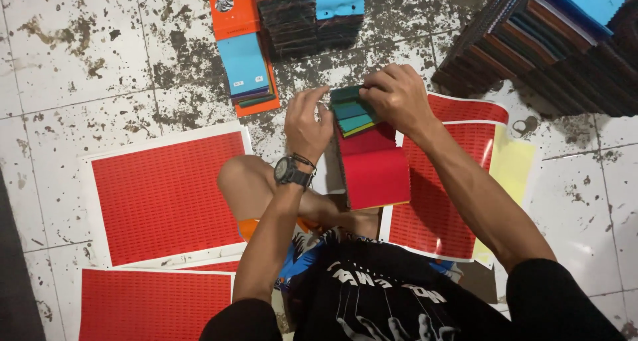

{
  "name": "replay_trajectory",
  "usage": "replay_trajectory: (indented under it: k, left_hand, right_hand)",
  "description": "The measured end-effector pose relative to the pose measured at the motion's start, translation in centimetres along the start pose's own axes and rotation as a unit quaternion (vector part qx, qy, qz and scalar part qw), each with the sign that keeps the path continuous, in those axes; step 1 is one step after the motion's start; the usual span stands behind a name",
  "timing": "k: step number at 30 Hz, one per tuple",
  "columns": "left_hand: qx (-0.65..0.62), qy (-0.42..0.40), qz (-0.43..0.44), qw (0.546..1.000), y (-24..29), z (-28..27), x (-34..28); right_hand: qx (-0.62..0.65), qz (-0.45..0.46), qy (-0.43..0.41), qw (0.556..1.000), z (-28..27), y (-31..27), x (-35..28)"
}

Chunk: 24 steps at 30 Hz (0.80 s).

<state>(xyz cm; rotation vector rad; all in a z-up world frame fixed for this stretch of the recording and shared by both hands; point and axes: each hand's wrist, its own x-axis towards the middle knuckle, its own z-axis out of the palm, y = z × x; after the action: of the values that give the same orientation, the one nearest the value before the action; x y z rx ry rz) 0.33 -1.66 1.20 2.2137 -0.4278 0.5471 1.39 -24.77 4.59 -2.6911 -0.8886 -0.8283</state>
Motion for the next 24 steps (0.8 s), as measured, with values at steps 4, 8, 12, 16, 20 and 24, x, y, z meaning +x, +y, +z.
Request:
replay_trajectory:
  k: [4, 8, 12, 16, 20, 24]
  left_hand:
    - [-0.094, -0.036, -0.017, 0.995, -0.8, 0.1, 1.1]
    - [-0.108, -0.11, 0.03, 0.988, -1.6, 0.0, 1.4]
    - [-0.103, -0.174, -0.006, 0.979, -2.7, 0.3, 1.0]
    - [-0.129, -0.186, -0.044, 0.973, -2.5, -0.4, 1.2]
    - [-0.15, -0.214, -0.071, 0.963, -1.8, -1.2, 1.7]
    - [-0.15, -0.193, -0.064, 0.967, -2.7, -0.8, 1.8]
  right_hand:
    - [0.03, -0.025, -0.039, 0.998, -1.3, 0.0, -0.2]
    - [0.171, -0.06, -0.114, 0.977, -2.9, 0.3, 0.4]
    - [0.229, 0.027, -0.28, 0.932, -4.7, 0.8, 1.2]
    - [0.199, 0.055, -0.396, 0.895, -8.1, -0.9, 5.6]
    - [0.196, 0.097, -0.456, 0.863, -8.5, -1.2, 7.3]
    - [0.256, 0.128, -0.403, 0.869, -7.8, -0.2, 7.6]
